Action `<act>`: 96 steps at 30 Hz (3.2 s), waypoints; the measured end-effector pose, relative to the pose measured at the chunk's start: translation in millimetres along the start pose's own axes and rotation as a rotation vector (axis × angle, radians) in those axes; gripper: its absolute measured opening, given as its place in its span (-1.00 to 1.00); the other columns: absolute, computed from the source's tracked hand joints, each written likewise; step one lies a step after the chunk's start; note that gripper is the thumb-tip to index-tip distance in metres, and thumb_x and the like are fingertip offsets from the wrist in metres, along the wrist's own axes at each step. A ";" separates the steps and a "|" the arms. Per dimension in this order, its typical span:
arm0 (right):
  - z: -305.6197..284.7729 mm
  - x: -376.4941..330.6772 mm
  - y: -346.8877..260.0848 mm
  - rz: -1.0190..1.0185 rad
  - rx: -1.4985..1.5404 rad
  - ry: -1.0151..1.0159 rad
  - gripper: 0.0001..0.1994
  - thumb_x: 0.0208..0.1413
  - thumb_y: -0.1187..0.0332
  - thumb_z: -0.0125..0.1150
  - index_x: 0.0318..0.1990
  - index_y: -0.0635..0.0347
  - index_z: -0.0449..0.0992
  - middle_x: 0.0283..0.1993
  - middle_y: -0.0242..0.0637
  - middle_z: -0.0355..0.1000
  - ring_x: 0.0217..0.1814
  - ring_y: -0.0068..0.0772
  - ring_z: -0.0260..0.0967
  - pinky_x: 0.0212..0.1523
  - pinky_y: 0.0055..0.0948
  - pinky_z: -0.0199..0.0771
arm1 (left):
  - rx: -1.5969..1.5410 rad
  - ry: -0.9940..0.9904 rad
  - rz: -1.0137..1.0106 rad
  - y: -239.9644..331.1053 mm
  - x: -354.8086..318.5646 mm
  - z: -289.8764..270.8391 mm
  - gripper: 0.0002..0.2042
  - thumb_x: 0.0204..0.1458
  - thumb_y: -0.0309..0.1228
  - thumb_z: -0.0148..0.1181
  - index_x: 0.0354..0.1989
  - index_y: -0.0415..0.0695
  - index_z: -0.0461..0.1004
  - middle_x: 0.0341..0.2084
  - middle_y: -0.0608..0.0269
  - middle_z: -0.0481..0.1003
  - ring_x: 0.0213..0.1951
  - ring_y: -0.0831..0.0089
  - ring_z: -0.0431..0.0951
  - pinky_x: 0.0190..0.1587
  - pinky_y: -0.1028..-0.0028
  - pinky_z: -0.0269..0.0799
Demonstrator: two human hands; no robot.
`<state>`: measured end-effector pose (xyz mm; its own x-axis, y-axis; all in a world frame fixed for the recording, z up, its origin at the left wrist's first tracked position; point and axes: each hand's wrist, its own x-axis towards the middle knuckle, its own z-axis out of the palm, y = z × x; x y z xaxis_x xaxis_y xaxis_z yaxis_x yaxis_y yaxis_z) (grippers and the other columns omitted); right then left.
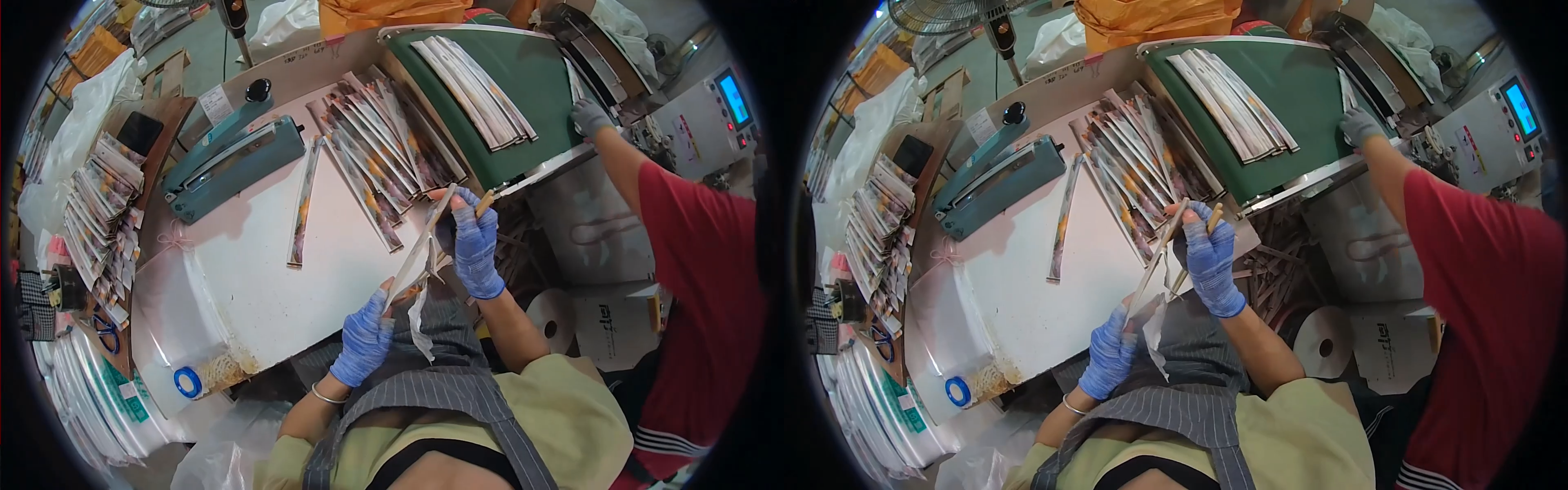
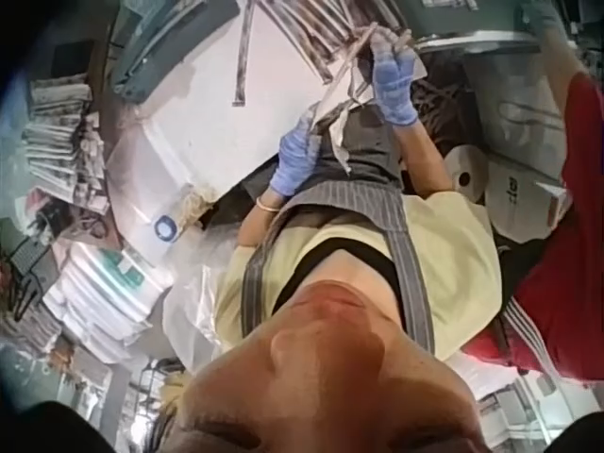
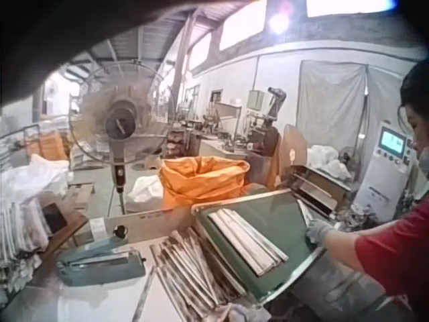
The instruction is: Packaging bundles of straws into plastic bags using a sealing machine on a production line.
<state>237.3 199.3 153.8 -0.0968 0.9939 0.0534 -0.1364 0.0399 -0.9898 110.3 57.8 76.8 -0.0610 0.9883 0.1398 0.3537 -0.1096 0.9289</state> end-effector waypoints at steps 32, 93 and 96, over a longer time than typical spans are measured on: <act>-99.7 143.1 -43.6 -0.332 -0.933 -0.025 -0.71 -0.15 0.45 0.05 -0.17 0.22 0.37 -0.28 -0.01 0.29 -0.34 0.01 0.30 -0.27 -0.27 0.32 | 1.256 0.364 0.074 73.4 610.3 -108.8 -0.49 -0.19 -0.17 0.00 0.01 -0.07 0.29 0.10 0.03 0.12 0.18 -0.01 -0.03 0.18 0.20 -0.13; -92.3 134.4 -30.3 -0.117 -0.690 0.119 -0.88 -0.02 0.43 -0.02 -0.33 0.24 0.41 -0.60 -0.51 0.22 -0.62 -0.74 0.14 -0.65 -0.65 0.15 | 0.556 0.085 -0.330 -13.8 130.0 -92.1 -0.34 -0.08 -0.36 0.02 0.17 -0.37 -0.11 0.11 -0.20 0.06 0.12 0.00 0.13 0.16 0.30 0.00; -134.1 193.0 -27.1 -0.032 -0.909 0.206 -0.91 -0.10 0.43 0.07 -0.41 0.23 0.39 -0.60 -0.45 0.25 -0.60 -0.67 0.18 -0.62 -0.63 0.19 | 0.393 0.311 -0.084 -95.6 139.7 -47.1 -0.35 -0.12 -0.37 0.08 0.16 -0.29 -0.04 0.05 -0.22 0.12 0.06 -0.01 0.17 0.12 0.27 0.04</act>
<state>354.5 403.9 173.2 0.0825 0.9860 0.1446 0.6964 0.0467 -0.7161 24.1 201.3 23.7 -0.3583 0.9071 0.2209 0.6562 0.0764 0.7507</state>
